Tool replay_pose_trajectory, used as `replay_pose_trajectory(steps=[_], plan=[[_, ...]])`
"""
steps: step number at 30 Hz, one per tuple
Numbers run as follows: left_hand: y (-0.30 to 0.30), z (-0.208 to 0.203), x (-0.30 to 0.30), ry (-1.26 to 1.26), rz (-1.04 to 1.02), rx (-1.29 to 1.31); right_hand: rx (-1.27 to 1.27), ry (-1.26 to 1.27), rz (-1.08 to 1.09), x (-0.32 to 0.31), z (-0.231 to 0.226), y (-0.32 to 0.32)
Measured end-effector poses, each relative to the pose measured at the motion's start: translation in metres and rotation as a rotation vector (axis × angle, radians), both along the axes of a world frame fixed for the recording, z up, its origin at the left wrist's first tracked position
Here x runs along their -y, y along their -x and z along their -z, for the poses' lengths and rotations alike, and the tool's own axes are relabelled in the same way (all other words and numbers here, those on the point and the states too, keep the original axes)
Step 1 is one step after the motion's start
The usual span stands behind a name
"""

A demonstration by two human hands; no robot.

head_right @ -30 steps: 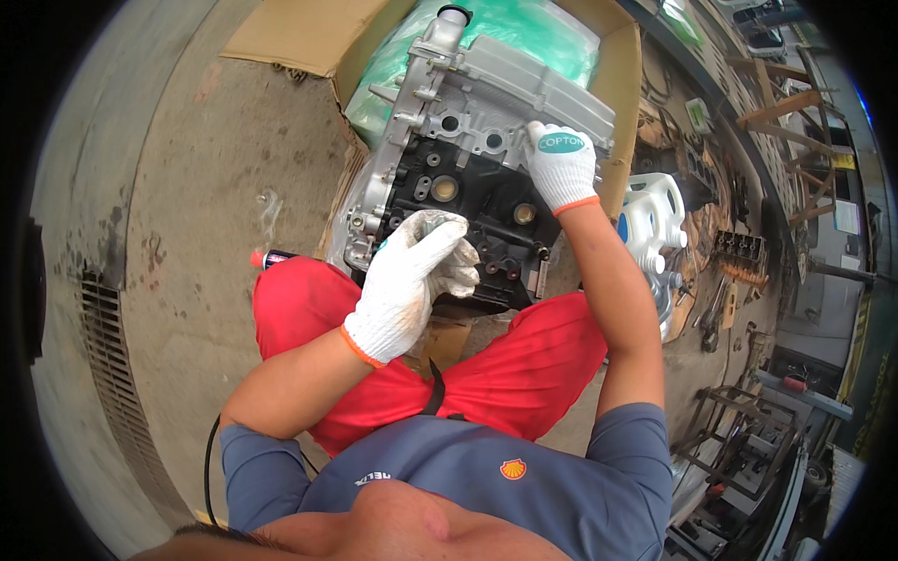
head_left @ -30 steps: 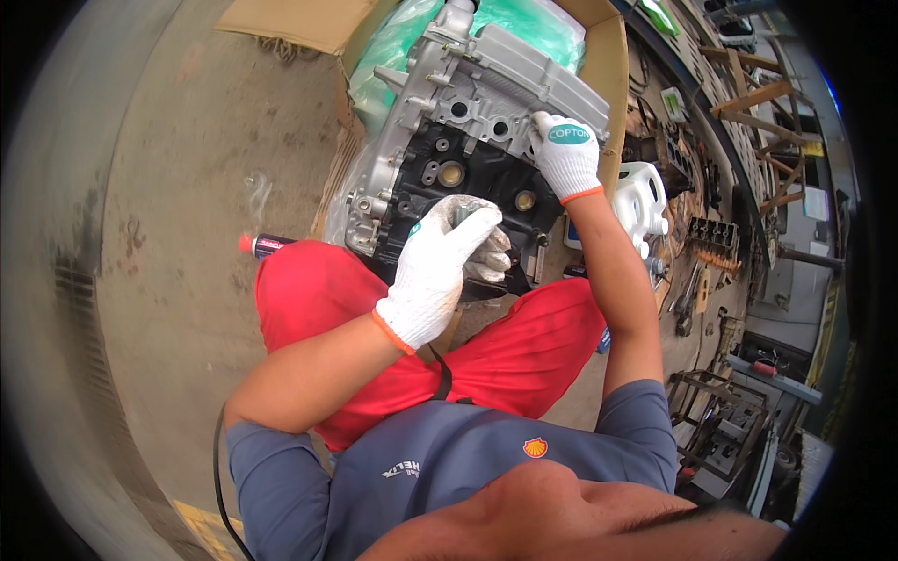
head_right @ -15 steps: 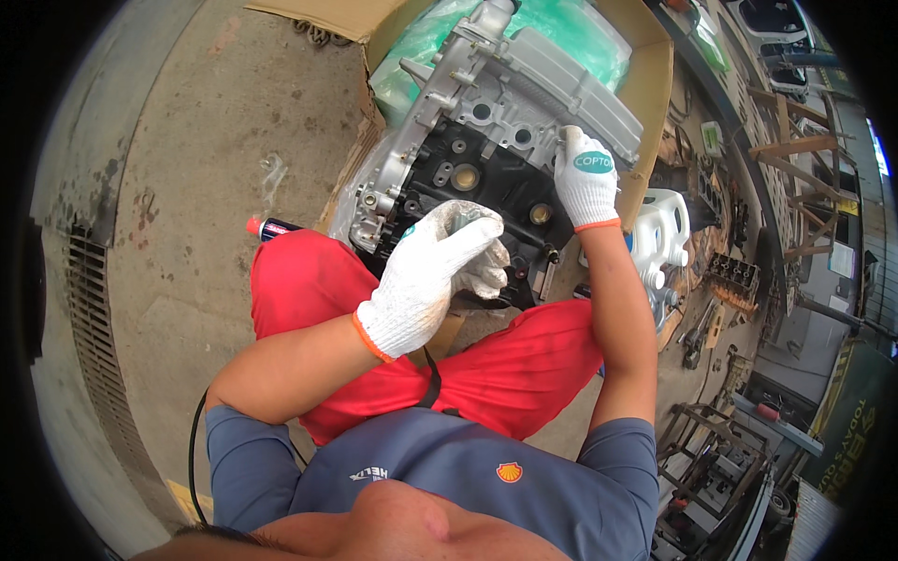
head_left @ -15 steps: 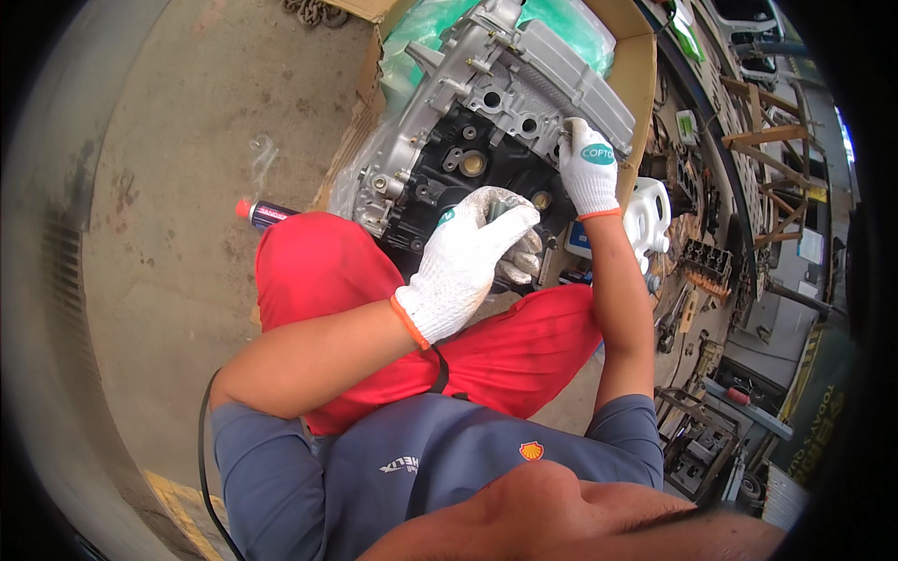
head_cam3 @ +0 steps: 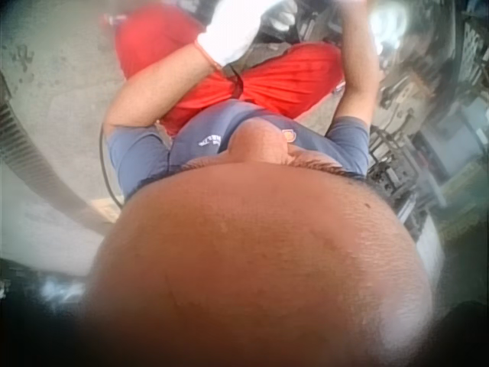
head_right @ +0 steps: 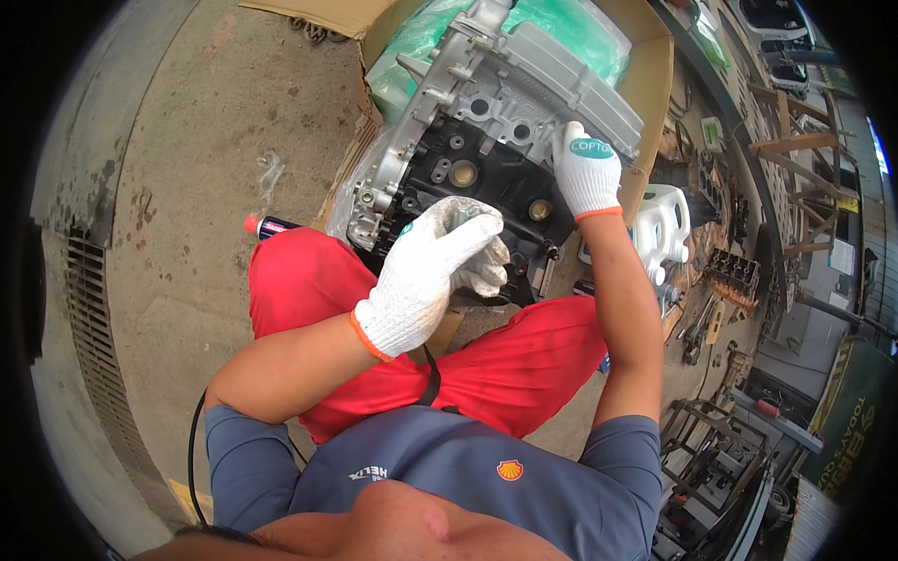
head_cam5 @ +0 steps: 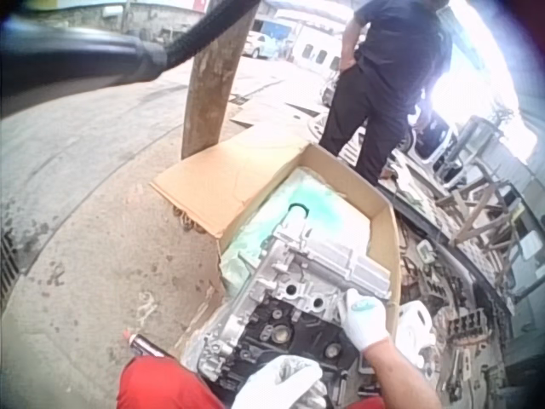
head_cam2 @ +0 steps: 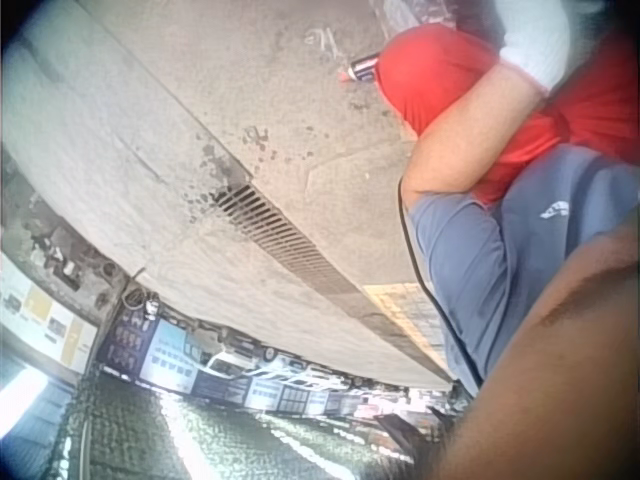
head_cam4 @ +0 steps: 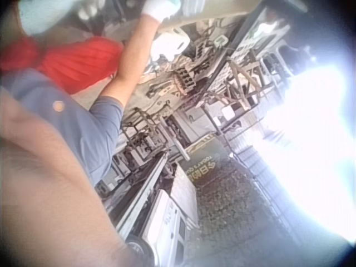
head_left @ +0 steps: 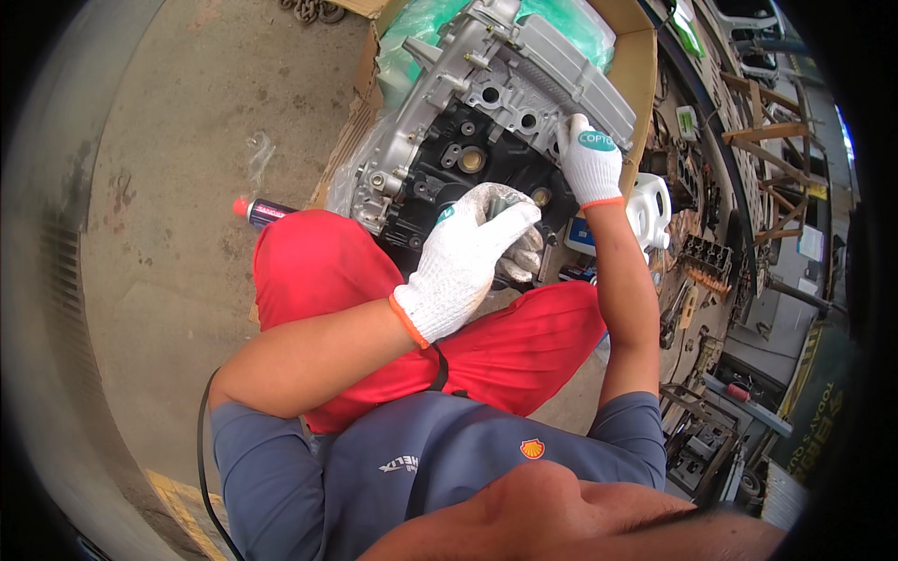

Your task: The person sits on the floor and installs small metal components into the cylinder head of an engine block. They then retrieve a gasket from a box and place it onto the engine head.

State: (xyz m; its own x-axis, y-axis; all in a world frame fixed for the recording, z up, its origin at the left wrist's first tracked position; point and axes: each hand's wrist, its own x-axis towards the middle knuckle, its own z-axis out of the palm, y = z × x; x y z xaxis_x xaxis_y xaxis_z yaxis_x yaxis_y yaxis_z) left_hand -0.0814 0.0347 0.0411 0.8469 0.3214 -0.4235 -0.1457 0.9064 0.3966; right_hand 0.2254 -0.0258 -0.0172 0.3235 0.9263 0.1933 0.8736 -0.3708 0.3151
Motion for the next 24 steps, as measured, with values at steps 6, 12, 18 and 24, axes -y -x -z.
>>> replay_pose_trajectory(steps=[6, 12, 18, 24], plan=[[0.002, -0.004, -0.001, -0.012, -0.001, -0.02, 0.051, 0.088, 0.1, -0.005, 0.004, -0.002], [0.004, -0.002, 0.001, -0.015, -0.01, -0.006, 0.097, 0.085, 0.068, -0.008, 0.005, -0.006], [0.006, -0.002, -0.001, -0.02, 0.0, -0.017, 0.053, 0.038, -0.031, -0.003, -0.007, 0.006], [0.0, 0.011, 0.002, 0.216, -0.057, 0.063, 0.051, 0.132, 0.014, -0.004, 0.002, -0.011]])
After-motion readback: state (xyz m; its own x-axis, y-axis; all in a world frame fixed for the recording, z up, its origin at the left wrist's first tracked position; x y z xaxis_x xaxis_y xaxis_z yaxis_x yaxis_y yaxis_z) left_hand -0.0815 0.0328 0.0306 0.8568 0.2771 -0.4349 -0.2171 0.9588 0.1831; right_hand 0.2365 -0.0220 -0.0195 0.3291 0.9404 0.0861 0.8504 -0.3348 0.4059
